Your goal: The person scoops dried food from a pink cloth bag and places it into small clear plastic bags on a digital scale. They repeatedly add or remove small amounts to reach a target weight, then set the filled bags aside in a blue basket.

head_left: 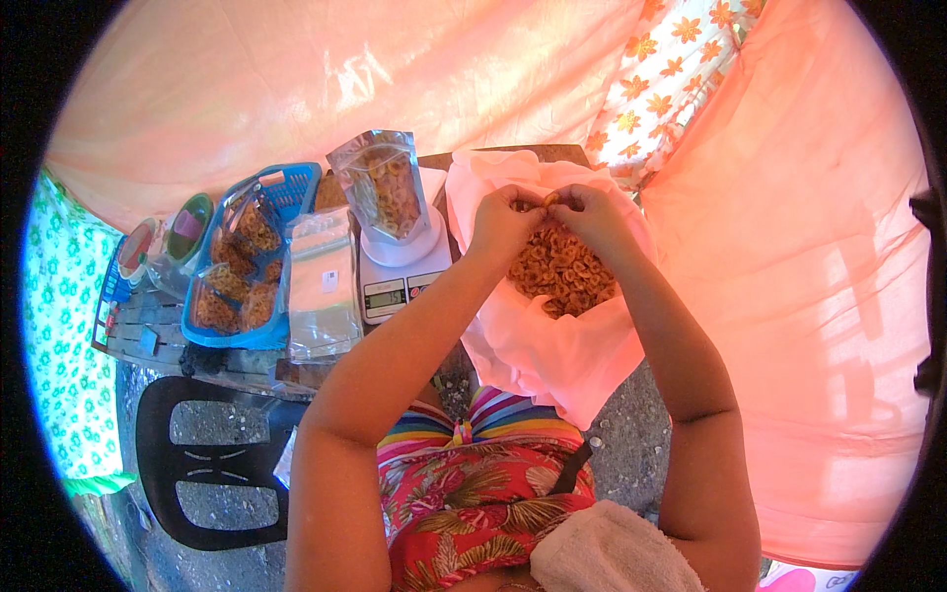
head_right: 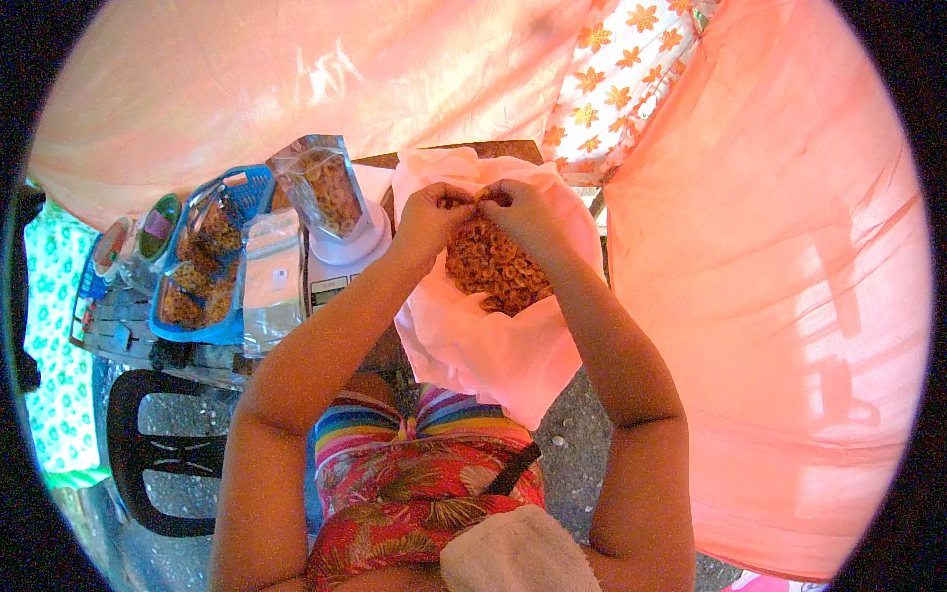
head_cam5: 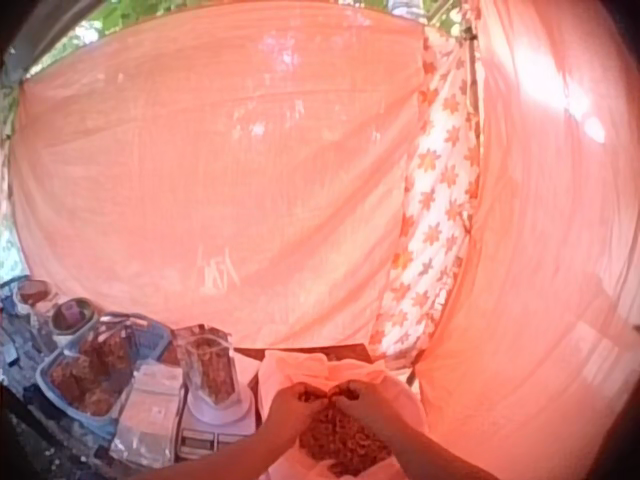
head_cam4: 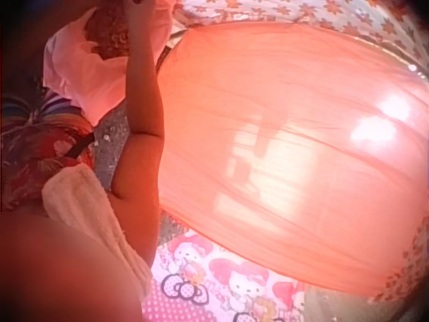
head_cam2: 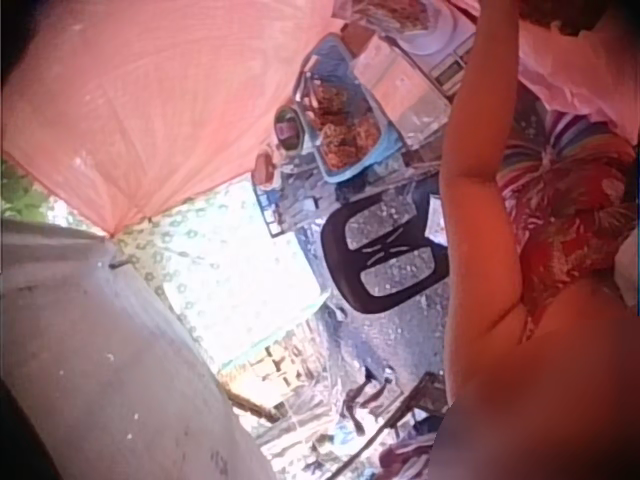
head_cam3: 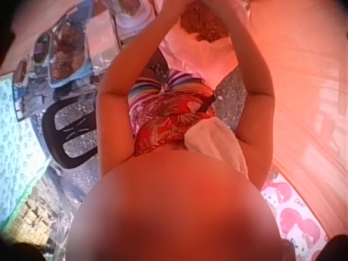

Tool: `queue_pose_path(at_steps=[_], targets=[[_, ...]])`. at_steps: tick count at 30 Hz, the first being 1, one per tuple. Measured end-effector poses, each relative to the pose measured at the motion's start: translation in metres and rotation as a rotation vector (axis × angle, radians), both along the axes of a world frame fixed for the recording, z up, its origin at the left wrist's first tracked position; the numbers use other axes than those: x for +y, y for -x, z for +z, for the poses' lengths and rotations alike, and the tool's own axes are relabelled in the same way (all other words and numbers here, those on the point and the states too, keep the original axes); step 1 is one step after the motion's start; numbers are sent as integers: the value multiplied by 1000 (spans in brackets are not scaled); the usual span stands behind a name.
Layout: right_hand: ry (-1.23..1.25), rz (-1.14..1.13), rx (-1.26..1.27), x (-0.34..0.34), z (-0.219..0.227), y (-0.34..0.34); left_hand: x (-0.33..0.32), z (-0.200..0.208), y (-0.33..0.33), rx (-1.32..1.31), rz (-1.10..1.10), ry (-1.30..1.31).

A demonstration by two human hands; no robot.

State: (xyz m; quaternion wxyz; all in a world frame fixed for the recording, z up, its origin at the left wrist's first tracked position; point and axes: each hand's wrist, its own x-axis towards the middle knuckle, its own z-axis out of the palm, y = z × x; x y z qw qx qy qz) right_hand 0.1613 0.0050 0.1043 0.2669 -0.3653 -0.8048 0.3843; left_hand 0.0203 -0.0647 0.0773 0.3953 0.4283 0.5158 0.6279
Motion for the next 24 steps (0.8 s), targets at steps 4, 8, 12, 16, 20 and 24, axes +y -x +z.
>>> queue_pose_path(at_steps=[4,8,12,16,20,24], targets=[[-65,-32,-8,4,-9,1,-4,2,-5,290,102,-61],[-32,-88,13,7,-13,6,-6,2,-12,402,181,-105],[-9,-119,46,9,-13,9,-7,4,-15,400,219,-121],[-45,-118,-40,8,-7,7,-5,3,-18,378,228,-122],[42,-71,-54,9,1,-4,-3,-1,-13,314,235,-124],[-393,-37,-142,16,1,-25,3,-8,1,277,209,-88]])
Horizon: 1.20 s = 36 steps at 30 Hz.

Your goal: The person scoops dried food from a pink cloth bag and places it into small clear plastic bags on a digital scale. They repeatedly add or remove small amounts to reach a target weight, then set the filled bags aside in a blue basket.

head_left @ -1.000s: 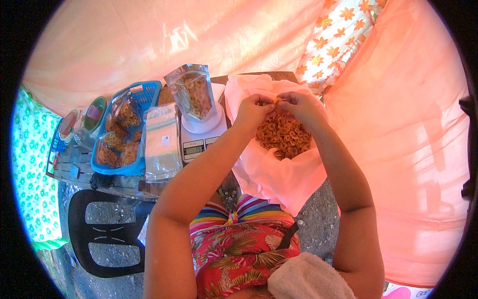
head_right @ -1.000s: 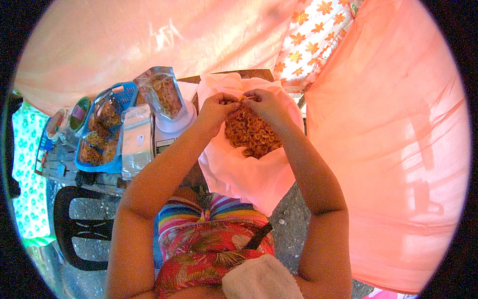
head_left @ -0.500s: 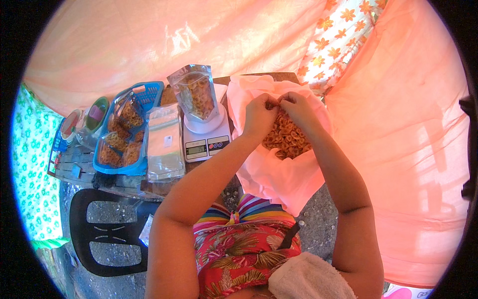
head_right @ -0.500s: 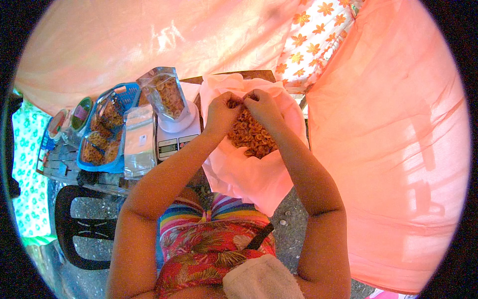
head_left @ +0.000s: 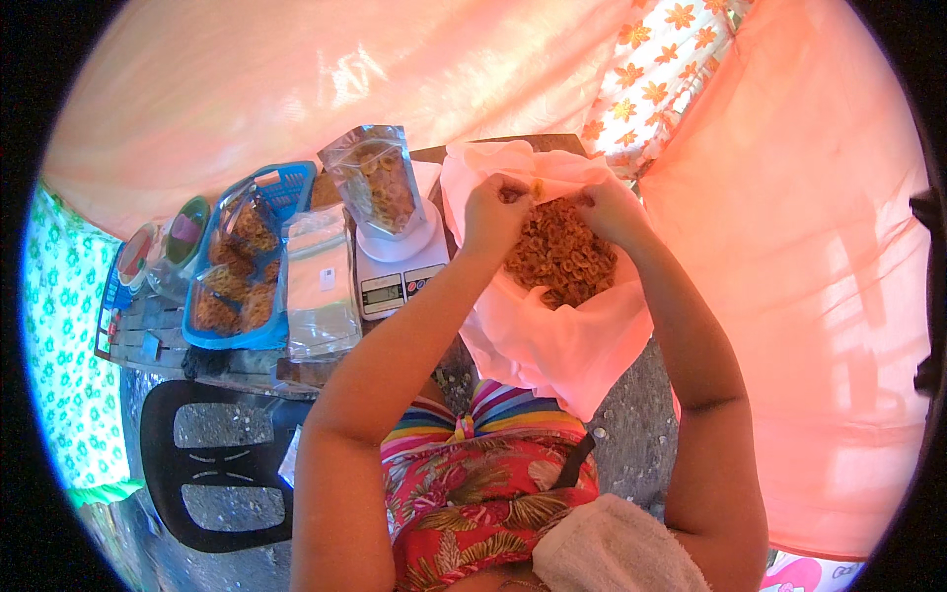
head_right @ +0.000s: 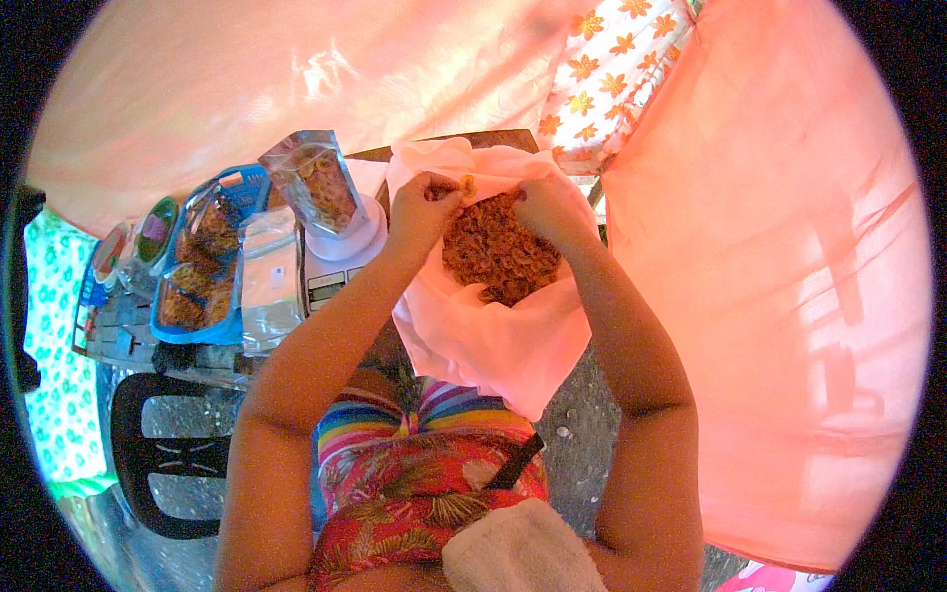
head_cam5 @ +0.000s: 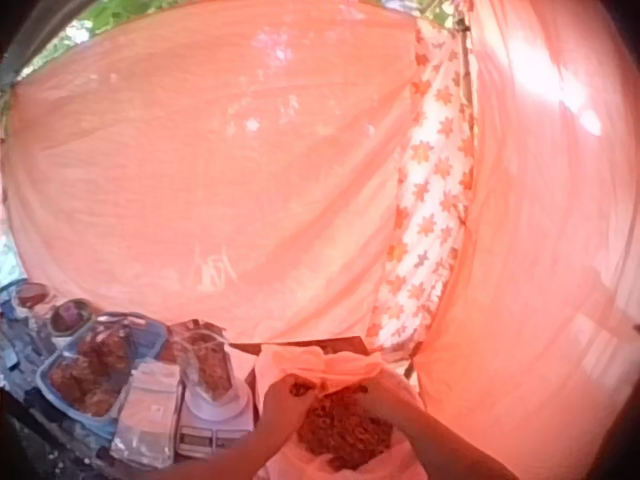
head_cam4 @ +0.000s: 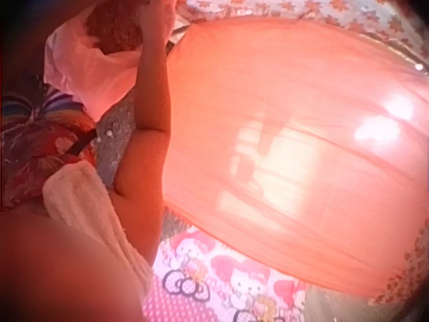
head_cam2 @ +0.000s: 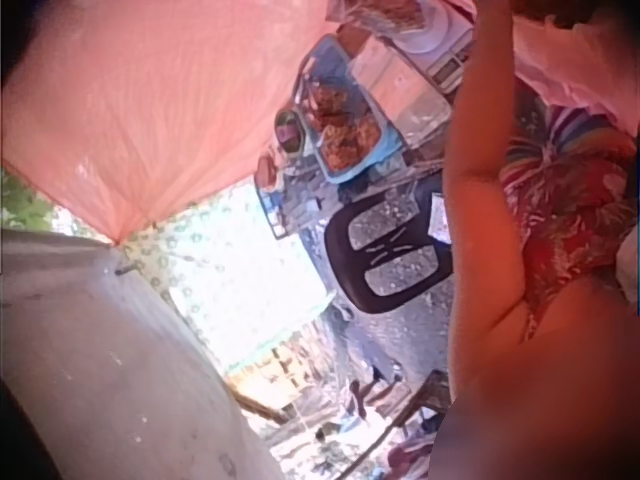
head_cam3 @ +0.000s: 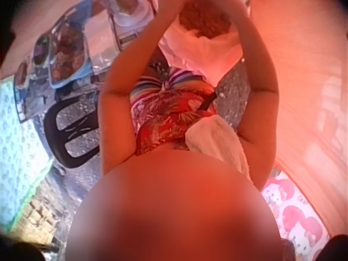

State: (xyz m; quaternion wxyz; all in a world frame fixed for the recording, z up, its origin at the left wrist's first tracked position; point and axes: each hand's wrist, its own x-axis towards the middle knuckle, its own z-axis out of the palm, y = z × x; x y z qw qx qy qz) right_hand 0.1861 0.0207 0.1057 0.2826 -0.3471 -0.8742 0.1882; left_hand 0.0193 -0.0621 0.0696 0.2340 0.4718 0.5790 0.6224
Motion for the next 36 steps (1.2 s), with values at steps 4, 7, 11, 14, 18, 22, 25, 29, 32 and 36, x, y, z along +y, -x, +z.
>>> queue_pose_path(at_steps=[4,7,11,14,18,22,25,29,32,36], targets=[[-117,2,42,-10,-15,-16,2,-3,9,-370,-174,49],[234,294,386,-19,-19,-17,1,-1,10,-336,-196,85],[13,15,-140,-8,-6,-15,0,1,4,-388,-198,127],[212,54,-247,9,4,-18,-1,3,4,-554,-269,138],[603,51,-120,26,4,-27,-1,5,11,-818,-374,196],[207,108,-222,26,-11,-25,1,8,14,-942,-397,152],[-1,236,-381,9,-31,-11,1,11,15,-952,-380,134],[48,147,-485,-19,-52,7,0,13,19,-964,-381,151],[81,111,-563,-18,-42,7,-2,9,19,-949,-367,194],[236,221,-393,-3,-9,-3,-4,-2,19,-866,-429,323]])
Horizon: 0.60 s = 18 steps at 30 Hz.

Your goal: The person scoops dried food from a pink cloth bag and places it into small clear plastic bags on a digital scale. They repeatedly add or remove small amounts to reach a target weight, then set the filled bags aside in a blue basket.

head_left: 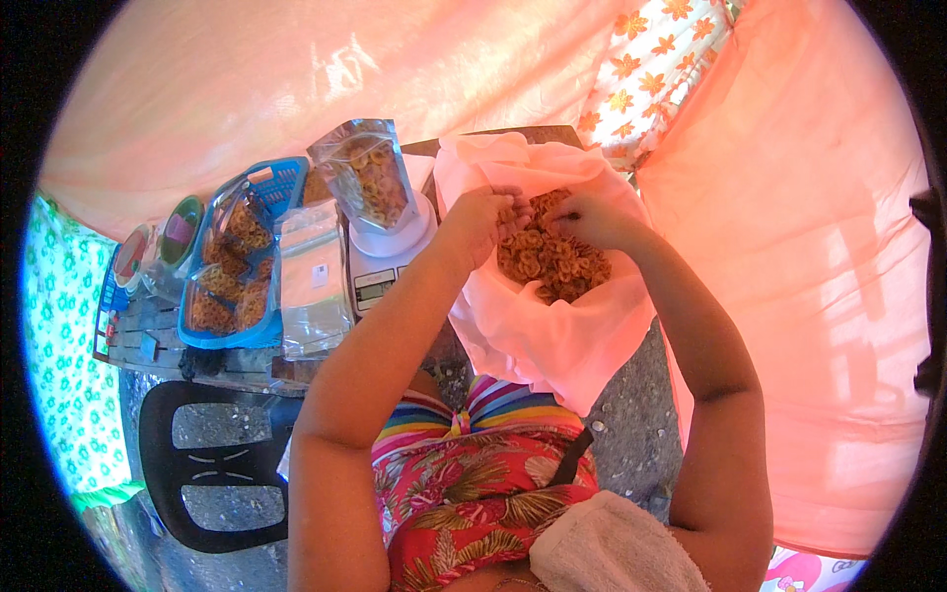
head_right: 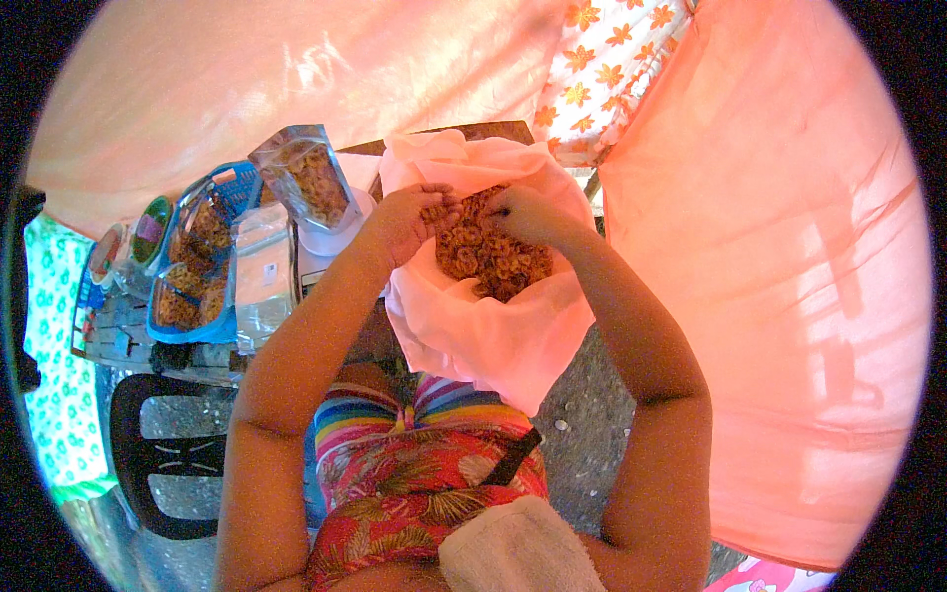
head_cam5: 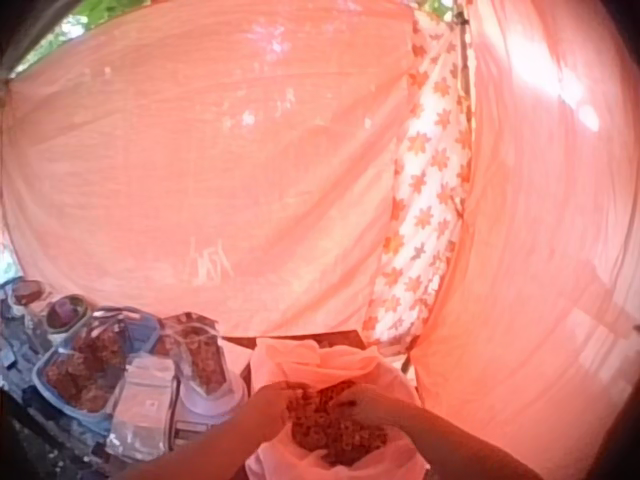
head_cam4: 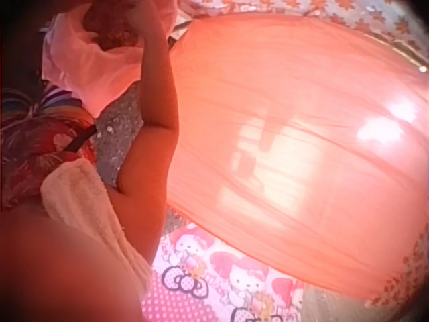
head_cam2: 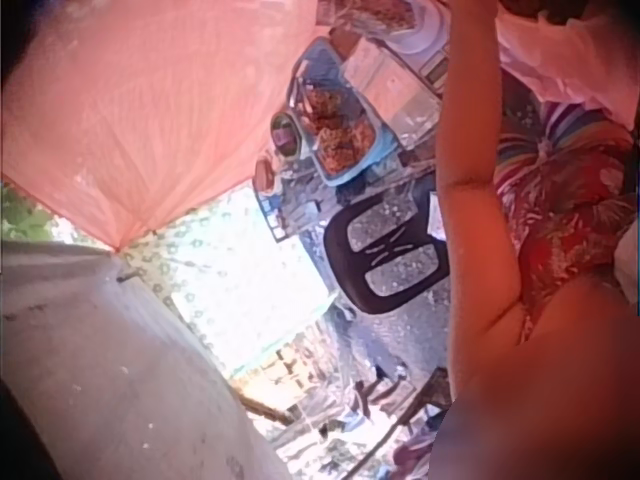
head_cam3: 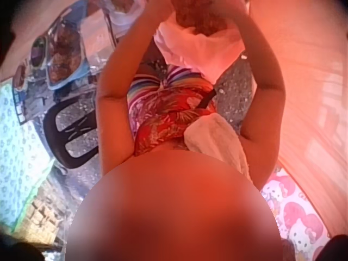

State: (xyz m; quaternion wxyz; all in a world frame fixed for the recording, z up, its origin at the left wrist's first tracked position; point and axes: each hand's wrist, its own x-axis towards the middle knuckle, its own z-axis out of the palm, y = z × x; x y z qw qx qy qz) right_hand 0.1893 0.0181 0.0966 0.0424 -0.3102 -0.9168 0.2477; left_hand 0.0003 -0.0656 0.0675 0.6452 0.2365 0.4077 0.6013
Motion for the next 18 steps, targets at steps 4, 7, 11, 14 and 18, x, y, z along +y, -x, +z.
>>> queue_pose_path(at_steps=[4,7,11,14,18], targets=[[391,-165,239,-1,16,-1,-1,-7,-12,-5,-81,-5],[285,-52,342,-2,19,-1,-2,-6,-24,-101,-103,-4],[54,-163,333,3,15,-3,0,0,-26,-252,-120,20],[-63,-273,296,0,6,-3,1,1,-21,-242,-44,42],[-4,-359,305,-24,-8,-3,-1,-2,-13,-176,-26,50]])
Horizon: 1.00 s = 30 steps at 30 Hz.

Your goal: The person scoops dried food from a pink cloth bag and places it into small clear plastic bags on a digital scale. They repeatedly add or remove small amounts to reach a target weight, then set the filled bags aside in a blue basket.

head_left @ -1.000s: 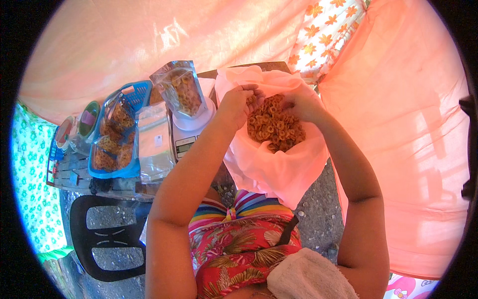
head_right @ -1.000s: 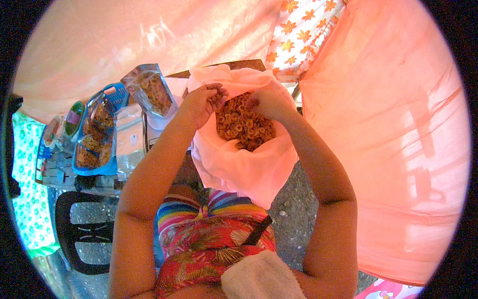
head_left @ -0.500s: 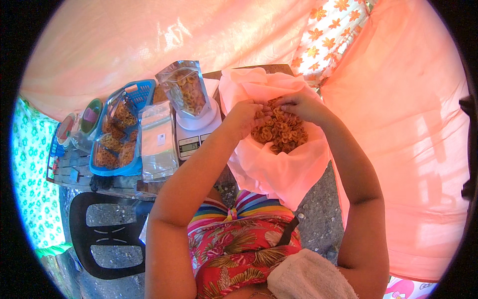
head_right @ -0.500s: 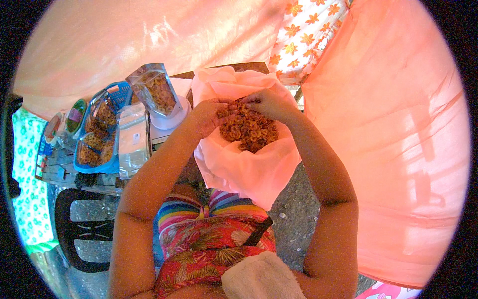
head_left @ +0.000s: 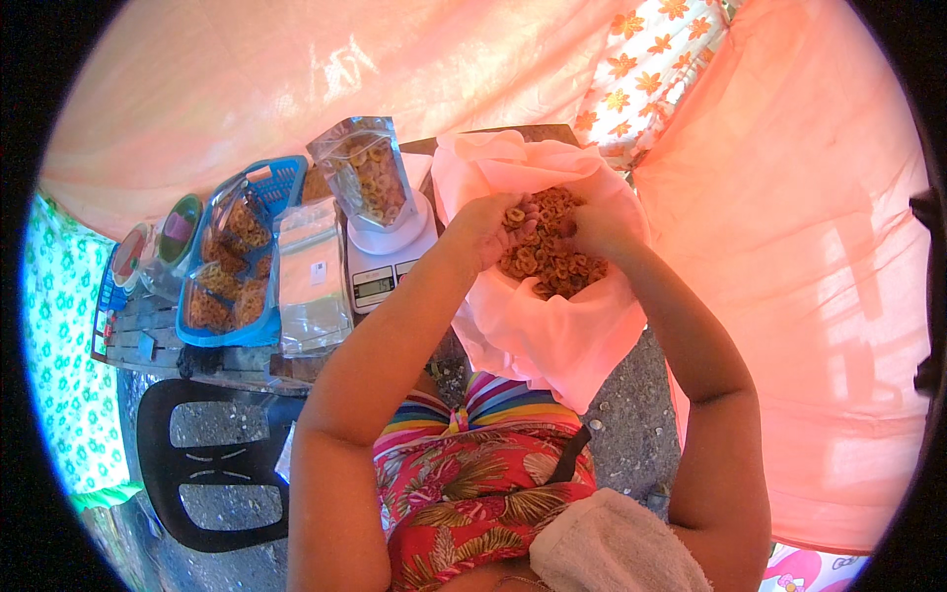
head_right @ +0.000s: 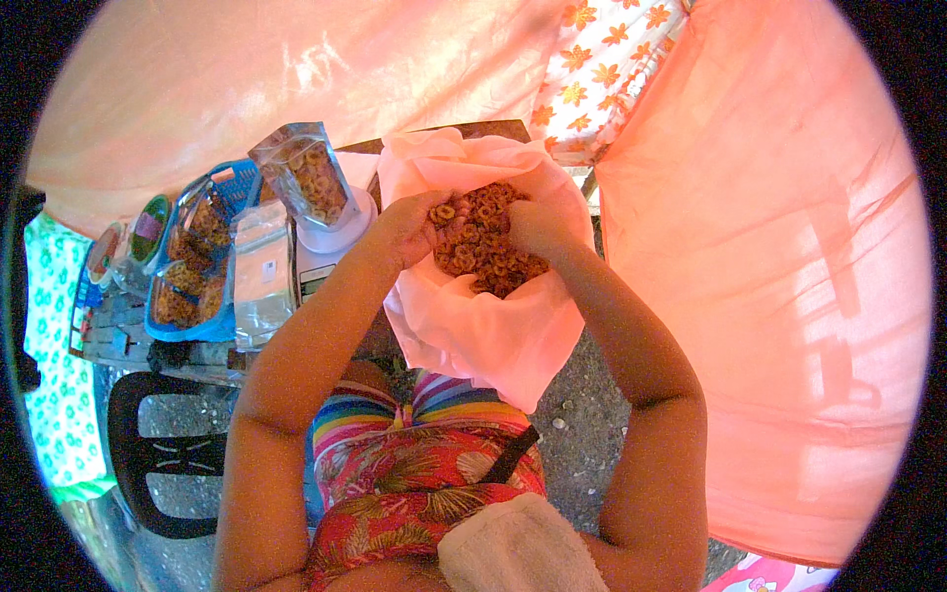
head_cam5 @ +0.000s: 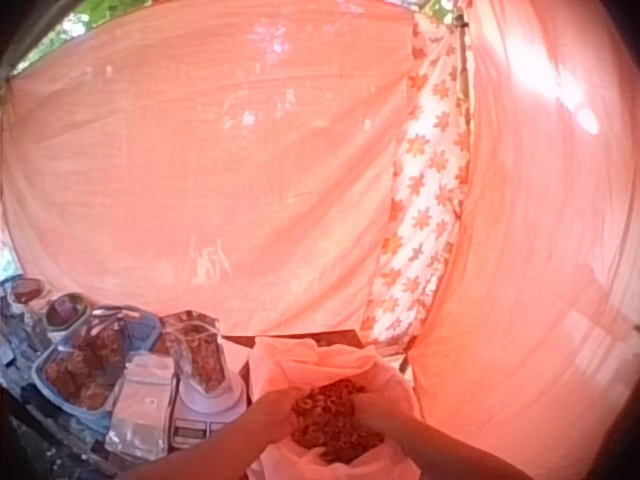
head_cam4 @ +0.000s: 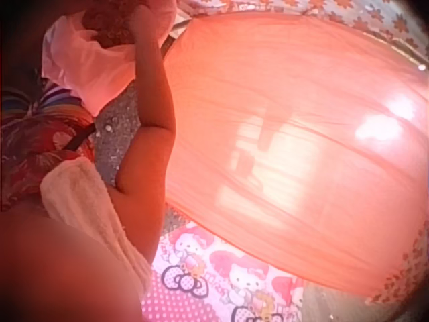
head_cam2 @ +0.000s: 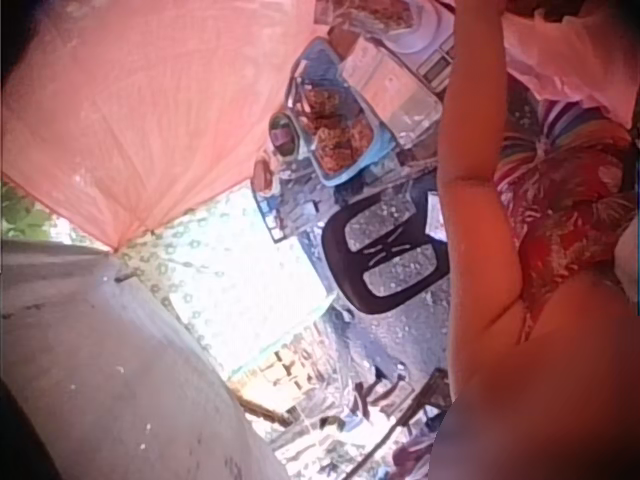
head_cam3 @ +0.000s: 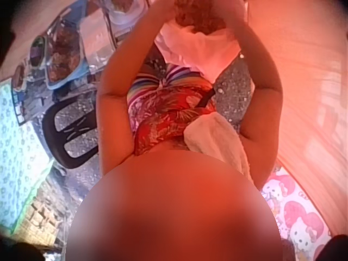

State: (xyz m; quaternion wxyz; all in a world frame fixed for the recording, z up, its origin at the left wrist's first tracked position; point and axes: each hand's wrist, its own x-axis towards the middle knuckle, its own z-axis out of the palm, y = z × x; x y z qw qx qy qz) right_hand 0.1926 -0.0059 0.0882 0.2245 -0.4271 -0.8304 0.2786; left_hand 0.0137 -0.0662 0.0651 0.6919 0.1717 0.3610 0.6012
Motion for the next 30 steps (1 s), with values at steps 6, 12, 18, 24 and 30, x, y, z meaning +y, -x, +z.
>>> queue_pose_path(at_steps=[6,12,18,24,30], targets=[[18,102,-354,10,22,-4,5,-10,-2,164,-64,-6],[233,168,10,23,31,5,4,-11,-3,99,-115,-39],[-7,251,62,-1,36,13,4,-4,3,-37,-34,-32],[22,212,276,-2,42,10,-8,43,37,200,-85,-206],[126,182,217,-3,36,-4,-13,147,141,1636,182,-422]])
